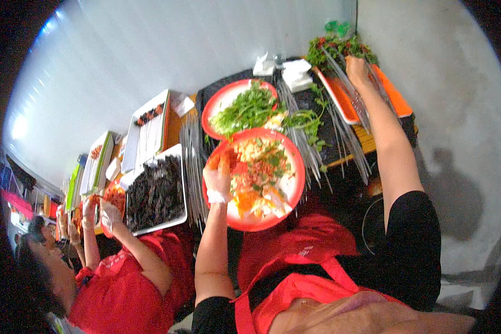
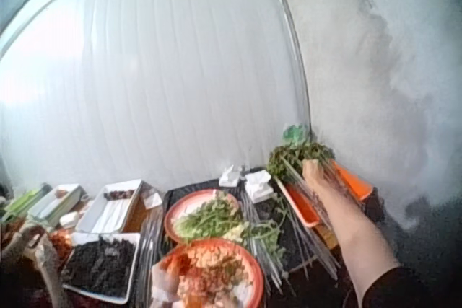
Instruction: The person assembles a dish by placing cooked shrimp and green herbs onto a plate containing noodles and sauce. The person uses gloved hands to arrange the ingredients on the plate.
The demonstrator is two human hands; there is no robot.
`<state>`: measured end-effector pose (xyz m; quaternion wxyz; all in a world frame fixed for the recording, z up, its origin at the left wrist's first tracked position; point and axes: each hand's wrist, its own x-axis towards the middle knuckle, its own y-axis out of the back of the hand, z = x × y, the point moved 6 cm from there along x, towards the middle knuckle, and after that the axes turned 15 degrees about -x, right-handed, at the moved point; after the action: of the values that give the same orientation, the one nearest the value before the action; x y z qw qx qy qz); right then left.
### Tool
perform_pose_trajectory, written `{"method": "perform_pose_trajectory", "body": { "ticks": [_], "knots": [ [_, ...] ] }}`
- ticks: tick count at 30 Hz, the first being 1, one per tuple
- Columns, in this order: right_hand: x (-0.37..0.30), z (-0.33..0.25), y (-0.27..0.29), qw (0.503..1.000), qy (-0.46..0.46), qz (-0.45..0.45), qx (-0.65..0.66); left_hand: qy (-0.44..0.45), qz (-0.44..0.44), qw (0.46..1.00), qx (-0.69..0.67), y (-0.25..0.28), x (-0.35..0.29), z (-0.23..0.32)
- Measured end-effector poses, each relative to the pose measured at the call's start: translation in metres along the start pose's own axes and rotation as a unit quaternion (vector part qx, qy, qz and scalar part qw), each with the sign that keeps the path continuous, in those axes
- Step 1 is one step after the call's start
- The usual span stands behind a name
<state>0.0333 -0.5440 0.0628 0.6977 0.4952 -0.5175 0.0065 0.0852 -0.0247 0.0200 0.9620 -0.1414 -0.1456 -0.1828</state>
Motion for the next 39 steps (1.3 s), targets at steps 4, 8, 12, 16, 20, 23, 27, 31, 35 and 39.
{"method": "perform_pose_trajectory", "body": {
  "ticks": [4, 8, 12, 16, 20, 23, 27, 31, 35, 39],
  "knots": [
    [-0.001, -0.002, -0.001, 0.999, 0.03, -0.012, 0.043, 0.001, -0.019, 0.998, 0.062, 0.005, -0.001, 0.002],
    [-0.001, 0.001, -0.007, 0.996, 0.072, -0.045, 0.017, 0.016, -0.019, 0.999, 0.035, 0.006, -0.006, 0.011],
    [-0.013, -0.011, 0.005, 0.991, 0.118, 0.016, -0.056, 0.007, -0.008, 0.997, 0.074, 0.008, -0.015, 0.018],
    [-0.016, -0.046, 0.032, 0.984, 0.165, 0.07, -0.016, 0.019, -0.003, 1.0, 0.025, 0.011, -0.018, 0.014],
    [-0.027, -0.126, 0.026, 0.965, 0.237, -0.107, 0.036, -0.019, -0.022, 0.996, 0.08, 0.012, -0.011, 0.003],
    [-0.071, -0.212, 0.062, 0.933, 0.292, -0.149, 0.145, 0.011, 0.018, 0.999, -0.035, 0.018, -0.023, -0.002],
    [-0.102, -0.25, 0.02, 0.93, 0.29, -0.195, 0.115, -0.018, -0.015, 1.0, 0.016, 0.001, -0.026, 0.013],
    [-0.12, -0.263, 0.006, 0.93, 0.311, -0.184, 0.07, -0.048, -0.033, 0.996, 0.062, -0.004, -0.029, 0.024],
    [-0.12, -0.262, 0.009, 0.934, 0.288, -0.19, 0.096, -0.047, -0.042, 0.996, 0.067, -0.003, -0.028, 0.019],
    [-0.096, -0.23, 0.036, 0.953, 0.212, -0.173, 0.13, -0.023, -0.028, 0.997, 0.064, 0.003, -0.026, 0.011]
  ]
}}
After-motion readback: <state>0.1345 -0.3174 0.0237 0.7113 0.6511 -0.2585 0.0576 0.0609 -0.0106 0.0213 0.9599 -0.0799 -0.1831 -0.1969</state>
